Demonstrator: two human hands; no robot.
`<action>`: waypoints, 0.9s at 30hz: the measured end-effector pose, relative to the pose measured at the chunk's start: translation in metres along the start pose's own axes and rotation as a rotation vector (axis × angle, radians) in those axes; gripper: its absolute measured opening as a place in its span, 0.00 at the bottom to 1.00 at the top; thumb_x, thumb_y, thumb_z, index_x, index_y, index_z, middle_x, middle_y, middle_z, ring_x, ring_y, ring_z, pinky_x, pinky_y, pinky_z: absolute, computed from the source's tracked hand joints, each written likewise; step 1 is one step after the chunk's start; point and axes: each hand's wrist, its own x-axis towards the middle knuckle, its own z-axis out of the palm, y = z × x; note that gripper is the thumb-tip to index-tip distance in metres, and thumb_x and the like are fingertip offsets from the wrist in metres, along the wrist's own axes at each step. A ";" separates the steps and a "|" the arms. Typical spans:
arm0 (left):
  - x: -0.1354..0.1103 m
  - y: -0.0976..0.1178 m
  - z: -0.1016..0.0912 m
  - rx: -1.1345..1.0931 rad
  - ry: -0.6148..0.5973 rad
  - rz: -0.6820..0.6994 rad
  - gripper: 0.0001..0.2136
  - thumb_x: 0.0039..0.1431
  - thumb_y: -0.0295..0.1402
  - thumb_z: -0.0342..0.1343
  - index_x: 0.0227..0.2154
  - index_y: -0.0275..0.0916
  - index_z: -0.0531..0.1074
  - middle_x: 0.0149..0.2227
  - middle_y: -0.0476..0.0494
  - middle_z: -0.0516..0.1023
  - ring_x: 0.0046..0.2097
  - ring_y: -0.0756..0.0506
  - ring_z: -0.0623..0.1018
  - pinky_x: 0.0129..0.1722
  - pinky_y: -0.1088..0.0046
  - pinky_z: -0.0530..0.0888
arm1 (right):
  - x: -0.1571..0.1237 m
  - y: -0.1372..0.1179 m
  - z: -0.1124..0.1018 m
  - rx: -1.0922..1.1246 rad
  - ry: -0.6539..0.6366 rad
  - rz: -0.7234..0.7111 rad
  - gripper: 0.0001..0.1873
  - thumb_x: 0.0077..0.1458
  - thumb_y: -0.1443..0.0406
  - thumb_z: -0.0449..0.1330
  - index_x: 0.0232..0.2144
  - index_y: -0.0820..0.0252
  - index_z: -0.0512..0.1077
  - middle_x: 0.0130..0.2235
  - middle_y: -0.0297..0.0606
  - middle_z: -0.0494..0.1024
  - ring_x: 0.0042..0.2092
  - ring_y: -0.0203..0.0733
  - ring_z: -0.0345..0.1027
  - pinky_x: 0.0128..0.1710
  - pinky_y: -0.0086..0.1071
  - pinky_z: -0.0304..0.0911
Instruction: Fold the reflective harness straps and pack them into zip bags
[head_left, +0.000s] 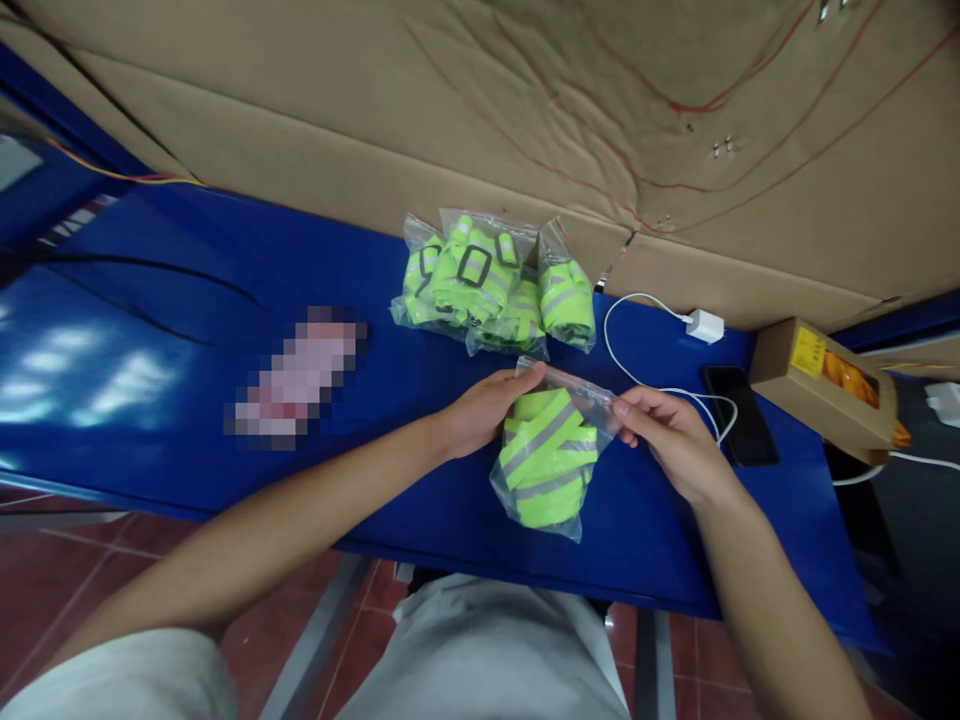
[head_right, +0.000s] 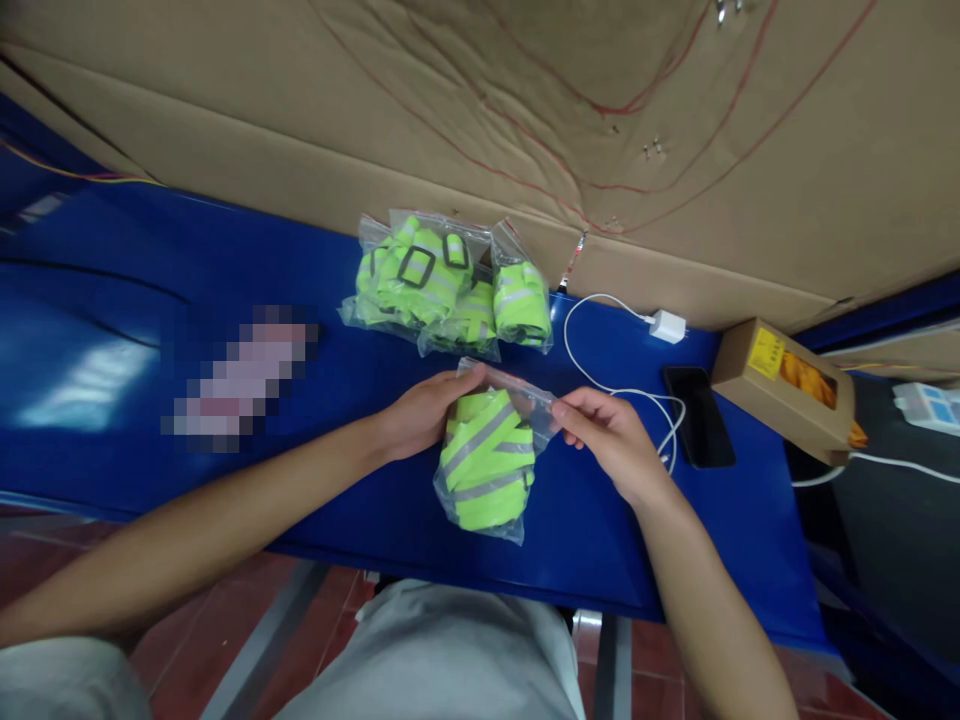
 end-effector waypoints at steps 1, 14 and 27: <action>0.000 0.001 0.001 0.008 0.005 0.006 0.28 0.55 0.54 0.66 0.48 0.34 0.81 0.40 0.37 0.85 0.39 0.43 0.83 0.43 0.69 0.77 | 0.000 0.000 -0.001 -0.011 0.006 -0.003 0.15 0.58 0.52 0.69 0.32 0.57 0.79 0.30 0.34 0.77 0.30 0.33 0.65 0.30 0.27 0.60; -0.002 0.009 -0.002 0.084 -0.090 0.108 0.26 0.60 0.53 0.63 0.52 0.38 0.80 0.44 0.39 0.86 0.45 0.41 0.84 0.45 0.69 0.77 | 0.001 0.007 0.004 -0.025 0.078 -0.064 0.11 0.59 0.56 0.68 0.34 0.56 0.76 0.28 0.30 0.73 0.29 0.33 0.65 0.29 0.27 0.59; -0.002 0.006 -0.007 0.076 -0.200 0.060 0.25 0.51 0.34 0.73 0.53 0.40 0.79 0.44 0.42 0.85 0.42 0.45 0.83 0.45 0.71 0.76 | -0.007 -0.004 0.006 -0.185 -0.119 -0.311 0.12 0.67 0.59 0.61 0.52 0.47 0.76 0.44 0.35 0.79 0.42 0.37 0.73 0.39 0.29 0.67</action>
